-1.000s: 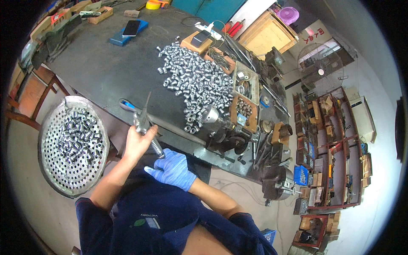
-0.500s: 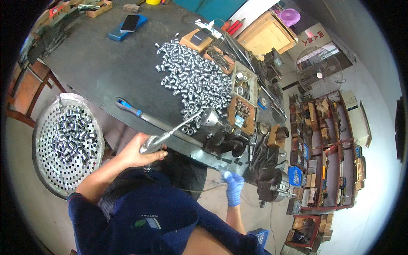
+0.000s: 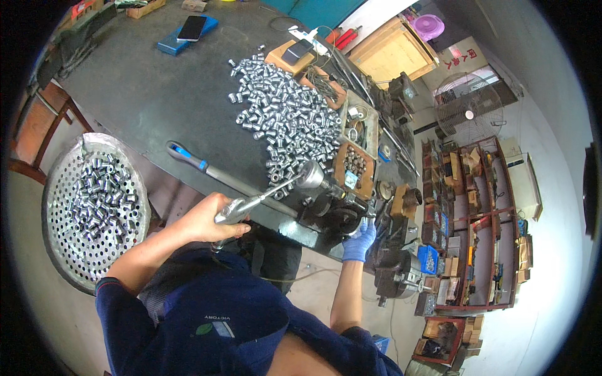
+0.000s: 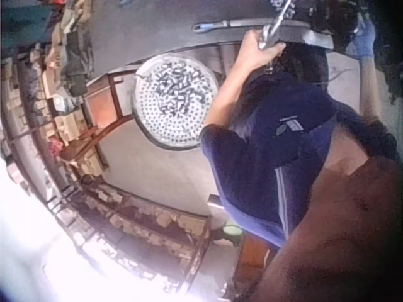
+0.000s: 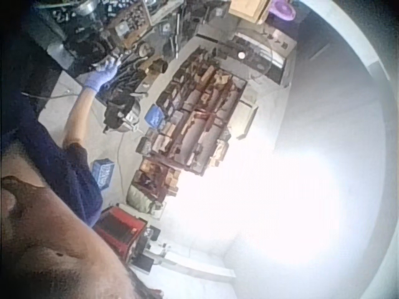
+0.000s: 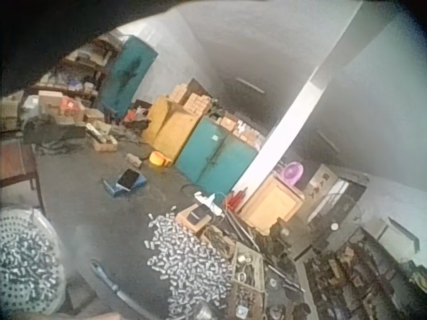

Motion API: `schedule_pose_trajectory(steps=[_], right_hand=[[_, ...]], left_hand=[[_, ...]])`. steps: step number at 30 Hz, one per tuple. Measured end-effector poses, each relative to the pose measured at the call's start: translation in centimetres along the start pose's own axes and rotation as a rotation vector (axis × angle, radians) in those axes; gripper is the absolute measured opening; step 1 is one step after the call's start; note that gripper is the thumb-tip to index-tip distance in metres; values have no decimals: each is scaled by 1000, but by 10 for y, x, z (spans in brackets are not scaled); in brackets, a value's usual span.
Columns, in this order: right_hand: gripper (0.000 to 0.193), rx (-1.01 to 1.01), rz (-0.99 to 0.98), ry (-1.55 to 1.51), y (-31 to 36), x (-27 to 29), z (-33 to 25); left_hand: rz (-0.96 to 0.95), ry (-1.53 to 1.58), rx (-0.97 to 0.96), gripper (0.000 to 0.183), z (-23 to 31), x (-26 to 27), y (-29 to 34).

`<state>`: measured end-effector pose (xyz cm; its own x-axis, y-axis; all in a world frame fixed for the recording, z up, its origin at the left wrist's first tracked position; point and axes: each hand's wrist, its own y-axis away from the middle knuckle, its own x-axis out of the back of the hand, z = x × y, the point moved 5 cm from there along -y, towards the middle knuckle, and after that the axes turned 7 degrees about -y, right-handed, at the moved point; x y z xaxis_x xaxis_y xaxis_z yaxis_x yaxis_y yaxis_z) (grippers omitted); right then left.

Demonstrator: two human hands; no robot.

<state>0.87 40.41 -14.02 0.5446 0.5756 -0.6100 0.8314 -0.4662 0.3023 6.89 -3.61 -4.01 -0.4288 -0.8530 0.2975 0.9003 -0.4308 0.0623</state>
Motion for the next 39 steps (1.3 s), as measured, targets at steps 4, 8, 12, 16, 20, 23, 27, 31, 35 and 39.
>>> schedule_pose_trajectory(steps=[4,8,12,16,20,23,27,31,35,39], right_hand=[[35,33,-61,99,-27,-43,3],[40,-49,-284,56,-58,-60,-41],[44,-23,-382,-126,4,-120,-65],[44,187,-439,-66,76,-114,-81],[41,23,-296,-74,90,-47,-50],[36,87,-234,62,75,0,-38],[36,200,-61,129,80,2,-43],[41,429,-239,514,125,-42,-37],[44,28,-845,698,194,-103,27],[39,-343,-1356,778,240,-131,112]], left_hand=[[-32,45,41,21,-3,0,0],[-20,14,-36,20,-2,1,-2],[-26,14,-5,21,3,4,1],[-12,-9,-20,22,0,5,4],[-18,-4,-28,21,-1,5,0],[92,39,-10,21,-6,2,0],[333,187,29,29,-15,-5,11],[262,263,117,46,-21,-23,35],[186,385,211,54,-33,-47,64],[153,298,246,42,-47,-61,57]])
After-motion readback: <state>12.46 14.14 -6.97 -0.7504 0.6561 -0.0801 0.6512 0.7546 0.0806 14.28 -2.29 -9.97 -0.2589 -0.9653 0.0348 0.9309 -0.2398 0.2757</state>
